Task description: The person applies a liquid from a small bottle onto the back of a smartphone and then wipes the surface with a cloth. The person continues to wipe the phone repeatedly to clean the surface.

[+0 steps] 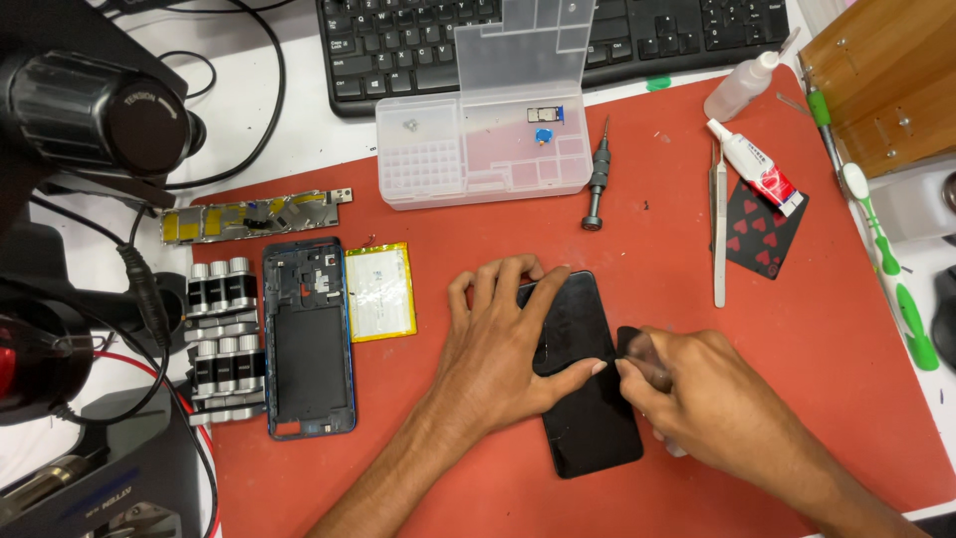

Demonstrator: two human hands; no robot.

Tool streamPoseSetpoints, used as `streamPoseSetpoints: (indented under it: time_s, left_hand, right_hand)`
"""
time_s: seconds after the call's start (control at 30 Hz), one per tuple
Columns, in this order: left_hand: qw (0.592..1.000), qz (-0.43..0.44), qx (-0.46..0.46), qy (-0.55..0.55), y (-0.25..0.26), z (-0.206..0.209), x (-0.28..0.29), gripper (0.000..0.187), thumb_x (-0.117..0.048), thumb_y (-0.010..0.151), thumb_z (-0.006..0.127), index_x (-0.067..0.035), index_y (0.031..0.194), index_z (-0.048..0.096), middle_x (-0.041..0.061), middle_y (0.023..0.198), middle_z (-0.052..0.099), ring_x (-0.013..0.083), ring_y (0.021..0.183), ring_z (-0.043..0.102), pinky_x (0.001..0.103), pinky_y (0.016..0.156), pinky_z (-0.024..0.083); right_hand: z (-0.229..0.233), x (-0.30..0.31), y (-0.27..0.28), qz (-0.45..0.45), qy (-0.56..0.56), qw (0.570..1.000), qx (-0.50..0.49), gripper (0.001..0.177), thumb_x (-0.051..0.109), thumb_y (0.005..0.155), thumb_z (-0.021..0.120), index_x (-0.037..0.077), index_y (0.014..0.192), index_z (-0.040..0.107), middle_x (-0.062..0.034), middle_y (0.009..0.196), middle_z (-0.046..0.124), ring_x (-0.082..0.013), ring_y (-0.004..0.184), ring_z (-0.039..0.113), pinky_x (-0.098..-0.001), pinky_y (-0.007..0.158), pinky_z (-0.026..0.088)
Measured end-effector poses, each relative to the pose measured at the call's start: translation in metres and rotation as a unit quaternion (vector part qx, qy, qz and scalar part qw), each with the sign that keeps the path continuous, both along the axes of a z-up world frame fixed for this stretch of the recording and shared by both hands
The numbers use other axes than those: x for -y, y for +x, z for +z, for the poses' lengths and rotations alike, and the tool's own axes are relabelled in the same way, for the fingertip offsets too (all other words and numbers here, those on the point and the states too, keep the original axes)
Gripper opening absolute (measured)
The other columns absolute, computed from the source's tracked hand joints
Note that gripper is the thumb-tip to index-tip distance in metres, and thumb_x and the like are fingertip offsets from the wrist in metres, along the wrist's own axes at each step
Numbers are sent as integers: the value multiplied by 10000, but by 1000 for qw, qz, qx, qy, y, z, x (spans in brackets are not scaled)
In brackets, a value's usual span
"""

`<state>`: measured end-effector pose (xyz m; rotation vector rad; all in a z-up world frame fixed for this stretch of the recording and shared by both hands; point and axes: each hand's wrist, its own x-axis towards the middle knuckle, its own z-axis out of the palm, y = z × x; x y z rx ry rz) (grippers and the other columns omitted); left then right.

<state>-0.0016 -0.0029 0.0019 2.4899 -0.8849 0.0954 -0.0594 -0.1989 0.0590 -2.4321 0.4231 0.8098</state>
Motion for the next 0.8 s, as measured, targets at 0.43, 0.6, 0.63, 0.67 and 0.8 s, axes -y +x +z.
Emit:
streamPoseSetpoints:
  time_s: [0.43, 0.6, 0.63, 0.67, 0.8]
  left_hand:
    - [1000, -1, -14, 7, 0, 0, 0, 828, -678, 761, 726, -159, 1384, 561, 116, 1276, 512, 335, 1166, 489, 547, 989, 336]
    - [1000, -7, -23, 14, 1, 5, 1, 817, -689, 780, 706, -173, 1393, 547, 106, 1278, 509, 325, 1173, 476, 534, 983, 329]
    - [1000, -7, -22, 15, 2, 5, 2, 817, -689, 780, 706, -173, 1393, 547, 106, 1278, 509, 325, 1173, 476, 534, 983, 329]
    - [1000, -8, -20, 16, 2, 6, 2, 817, -693, 785, 701, -171, 1395, 547, 106, 1276, 510, 325, 1170, 478, 538, 983, 331]
    - [1000, -5, -24, 12, 2, 6, 2, 820, -690, 772, 713, -172, 1386, 550, 105, 1269, 518, 322, 1175, 483, 542, 988, 323]
  right_hand:
    - [19, 10, 15, -12, -10, 1000, -14, 204, 282, 970, 571, 216, 818, 689, -8, 500, 683, -144, 419, 647, -272, 566, 530]
    - [5, 9, 50, -74, 124, 988, 57, 311, 220, 1015, 603, 72, 742, 582, -118, 560, 711, -227, 410, 691, -317, 479, 543]
    - [3, 11, 53, -75, 125, 988, 58, 311, 220, 1015, 603, 72, 742, 582, -118, 560, 711, -227, 410, 691, -317, 479, 543]
    - [0, 12, 57, -82, 125, 987, 55, 332, 247, 1008, 631, 66, 731, 598, -109, 571, 741, -205, 457, 713, -315, 501, 531]
    - [0, 12, 62, -92, 126, 987, 41, 344, 255, 986, 653, 48, 713, 620, -109, 583, 755, -197, 501, 743, -313, 508, 536]
